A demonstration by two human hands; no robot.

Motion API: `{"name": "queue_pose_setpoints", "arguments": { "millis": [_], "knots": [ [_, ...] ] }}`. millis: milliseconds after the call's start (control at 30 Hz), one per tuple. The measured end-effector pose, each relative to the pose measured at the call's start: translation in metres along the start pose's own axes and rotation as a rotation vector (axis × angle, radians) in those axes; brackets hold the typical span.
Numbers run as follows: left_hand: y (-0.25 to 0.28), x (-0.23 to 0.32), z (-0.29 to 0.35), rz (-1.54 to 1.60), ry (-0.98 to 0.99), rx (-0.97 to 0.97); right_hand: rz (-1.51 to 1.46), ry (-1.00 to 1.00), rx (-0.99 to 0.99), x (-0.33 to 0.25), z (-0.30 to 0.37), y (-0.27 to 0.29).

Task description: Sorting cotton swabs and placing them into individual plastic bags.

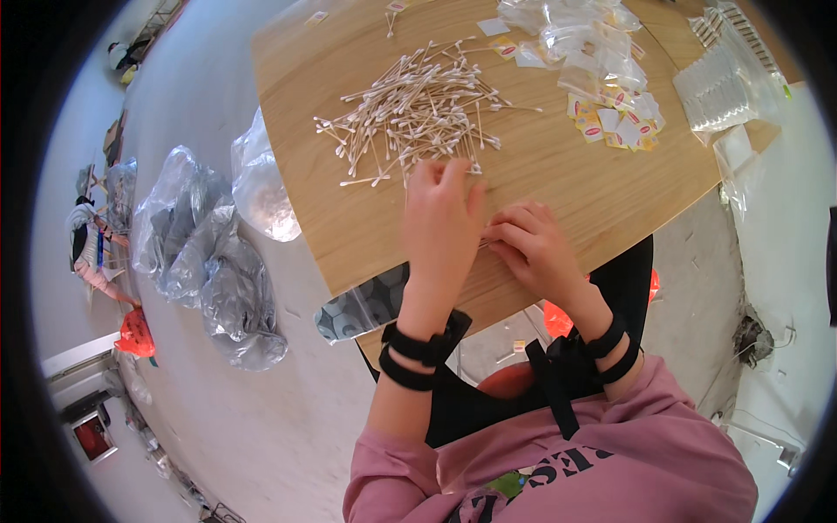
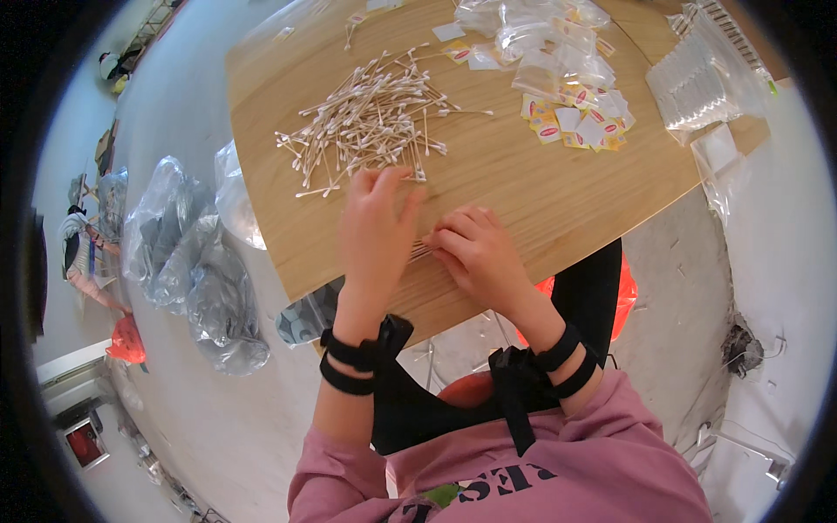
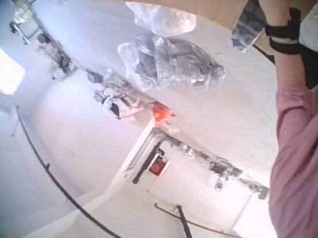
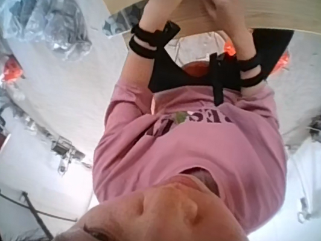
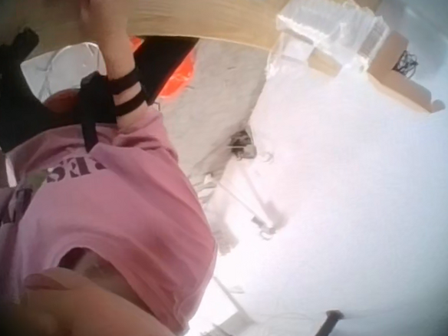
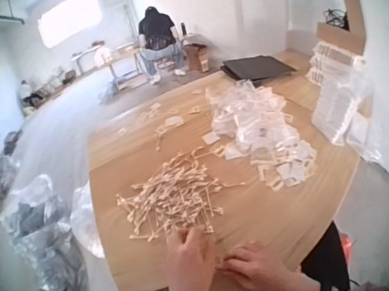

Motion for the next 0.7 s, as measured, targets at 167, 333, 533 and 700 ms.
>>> {"name": "queue_pose_setpoints", "arguments": {
  "millis": [167, 333, 533, 700],
  "knots": [
    [-0.028, 0.019, -0.019, -0.226, -0.143, 0.040, -0.033, -0.032, 0.090, 0.002, 0.006, 0.006],
    [-0.040, 0.020, -0.027, -0.432, -0.081, 0.025, -0.047, -0.012, 0.116, 0.001, 0.006, 0.006],
    [-0.024, 0.023, 0.021, -0.303, -0.189, -0.090, -0.034, 0.005, 0.150, 0.003, 0.014, 0.007],
    [0.004, 0.010, 0.059, -0.185, -0.129, -0.282, -0.046, 0.071, 0.081, -0.002, 0.015, 0.007]
  ]
}}
Point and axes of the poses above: each hand's wrist, its own z-axis away from the middle knuckle, its own y-axis out of the back of the hand, x = y × z, the point moved 7 cm from there along -z, towards the middle knuckle
